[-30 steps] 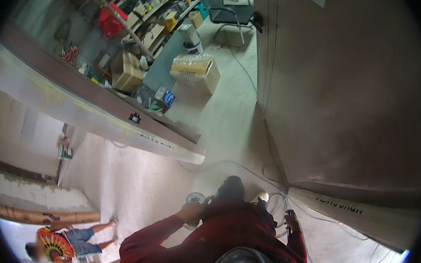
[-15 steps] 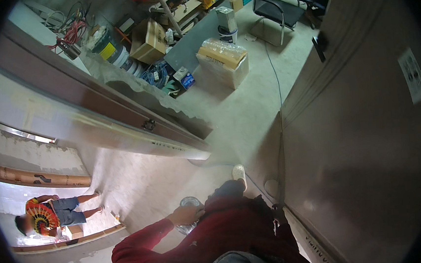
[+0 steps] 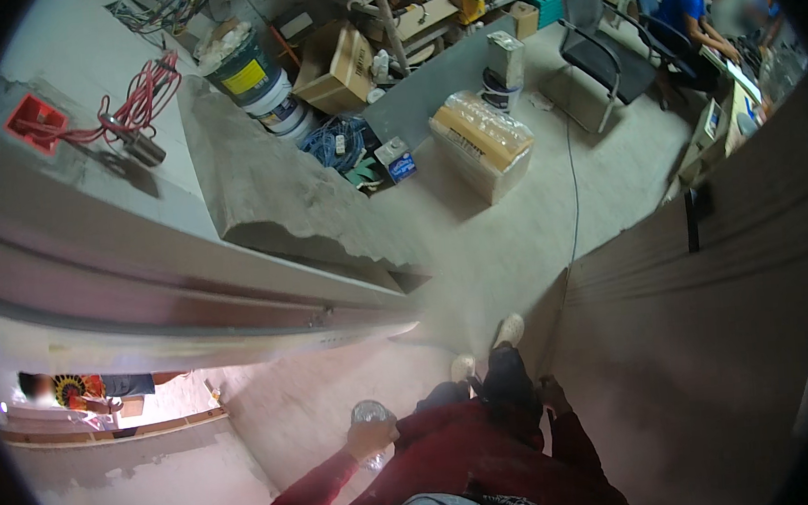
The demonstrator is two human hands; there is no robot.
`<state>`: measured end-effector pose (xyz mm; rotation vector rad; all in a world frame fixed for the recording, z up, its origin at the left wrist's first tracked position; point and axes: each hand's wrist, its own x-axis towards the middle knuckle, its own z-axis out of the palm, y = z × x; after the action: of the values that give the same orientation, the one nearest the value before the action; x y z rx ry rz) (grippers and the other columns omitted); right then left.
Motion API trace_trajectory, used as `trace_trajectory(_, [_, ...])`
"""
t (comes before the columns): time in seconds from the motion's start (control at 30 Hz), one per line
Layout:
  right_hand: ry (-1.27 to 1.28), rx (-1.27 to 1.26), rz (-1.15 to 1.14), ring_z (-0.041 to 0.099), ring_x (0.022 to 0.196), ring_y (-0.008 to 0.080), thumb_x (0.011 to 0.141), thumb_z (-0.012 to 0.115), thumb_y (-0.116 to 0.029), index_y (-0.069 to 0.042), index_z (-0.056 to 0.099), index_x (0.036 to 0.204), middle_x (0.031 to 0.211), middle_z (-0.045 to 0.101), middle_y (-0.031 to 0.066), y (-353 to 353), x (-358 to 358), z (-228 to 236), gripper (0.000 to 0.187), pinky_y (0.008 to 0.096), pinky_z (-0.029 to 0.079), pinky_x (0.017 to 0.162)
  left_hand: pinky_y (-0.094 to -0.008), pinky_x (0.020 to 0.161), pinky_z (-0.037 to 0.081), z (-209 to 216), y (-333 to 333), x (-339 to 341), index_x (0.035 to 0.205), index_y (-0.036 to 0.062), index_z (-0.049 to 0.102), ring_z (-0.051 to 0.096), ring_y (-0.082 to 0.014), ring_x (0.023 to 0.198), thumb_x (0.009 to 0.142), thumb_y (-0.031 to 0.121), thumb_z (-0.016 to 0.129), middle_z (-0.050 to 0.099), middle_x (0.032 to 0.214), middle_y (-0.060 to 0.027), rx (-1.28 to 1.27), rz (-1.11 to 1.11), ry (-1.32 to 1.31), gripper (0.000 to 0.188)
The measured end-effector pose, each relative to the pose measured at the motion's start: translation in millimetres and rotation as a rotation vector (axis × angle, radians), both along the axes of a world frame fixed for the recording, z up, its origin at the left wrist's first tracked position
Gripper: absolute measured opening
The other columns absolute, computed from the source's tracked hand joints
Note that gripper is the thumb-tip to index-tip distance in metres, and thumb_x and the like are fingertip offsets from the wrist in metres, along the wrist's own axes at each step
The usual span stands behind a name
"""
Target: The person opens a cardboard box, places bubble wrap and a small item inside, then closes and tapes the box. They move the sealed box aside and later walk through the room carrying a water bottle and phone.
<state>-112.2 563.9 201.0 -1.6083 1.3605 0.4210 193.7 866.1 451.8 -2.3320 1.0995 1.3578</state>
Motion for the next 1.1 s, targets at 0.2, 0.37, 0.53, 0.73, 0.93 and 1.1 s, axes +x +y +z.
trace_trajectory(0.2, [-0.014, 0.063, 0.226, 0.058, 0.114, 0.0336, 0.084, 0.058, -0.032, -0.003, 0.05, 0.13, 0.121, 0.06, 0.0221, -93.9, 48.0, -23.7, 0.055, 0.0393, 0.045, 0.095, -0.049, 0.081, 0.05, -63.2, 0.2, 37.5, 0.108, 0.0108, 0.06, 0.062, -0.0362, 0.099, 0.093, 0.034, 0.043, 0.063, 0.11, -0.0143, -0.172, -0.008, -0.077, 0.032])
trace_trajectory(0.37, [-0.122, -0.061, 0.33, 0.064, 0.102, 0.0294, 0.085, 0.057, -0.028, -0.002, 0.05, 0.128, 0.111, 0.064, 0.0201, -167.1, 106.8, -14.9, 0.05, 0.0382, 0.05, 0.086, -0.0504, 0.087, 0.047, -27.7, -93.6, 34.7, 0.115, 0.0121, 0.056, 0.058, -0.0422, 0.105, 0.088, 0.047, 0.052, 0.06, 0.116, -0.0225, -0.113, 0.612, -0.162, 0.045])
trace_trajectory(0.53, [-0.222, 0.373, -0.166, 0.057, 0.067, 0.0198, 0.085, 0.051, -0.014, -0.006, 0.053, 0.123, 0.09, 0.06, 0.0116, -232.2, 199.8, 52.4, 0.039, 0.0342, 0.053, 0.06, -0.0487, 0.081, 0.048, 6.3, -219.2, 56.4, 0.108, 0.0069, 0.056, 0.06, -0.0435, 0.099, 0.089, 0.052, 0.052, 0.063, 0.106, -0.0237, -0.23, 0.632, -0.158, 0.049])
trace_trajectory(0.73, [-0.885, 1.005, -0.388, 0.062, 0.102, 0.0342, 0.089, 0.054, -0.01, -0.005, 0.043, 0.133, 0.116, 0.059, 0.0217, -269.6, 309.2, 160.8, 0.045, 0.0463, 0.054, 0.086, -0.0412, 0.086, 0.046, -16.0, -329.1, 119.1, 0.108, 0.0035, 0.058, 0.06, -0.0377, 0.099, 0.092, 0.055, 0.049, 0.062, 0.105, -0.0225, -0.473, 0.663, 0.146, 0.054])
trace_trajectory(0.93, [-0.859, 0.92, -0.222, 0.066, 0.092, 0.0221, 0.093, 0.057, -0.017, 0.002, 0.054, 0.123, 0.105, 0.065, 0.0141, -282.6, 407.2, 202.5, 0.035, 0.0362, 0.055, 0.082, -0.0393, 0.093, 0.042, -58.9, -401.4, 171.8, 0.116, -0.0059, 0.057, 0.057, -0.0351, 0.107, 0.089, 0.069, 0.039, 0.06, 0.105, -0.0247, -0.629, 0.634, 0.399, 0.081])
trace_trajectory(1.1, [-0.777, 0.803, -0.162, 0.066, 0.085, 0.0187, 0.094, 0.057, -0.02, 0.004, 0.061, 0.108, 0.097, 0.067, 0.0099, -319.6, 507.6, 194.2, 0.028, 0.0328, 0.055, 0.077, -0.0408, 0.094, 0.041, -75.4, -449.1, 268.7, 0.116, -0.0089, 0.057, 0.057, -0.0381, 0.108, 0.086, 0.076, 0.035, 0.059, 0.11, -0.0296, -0.413, 0.578, 0.434, 0.092])
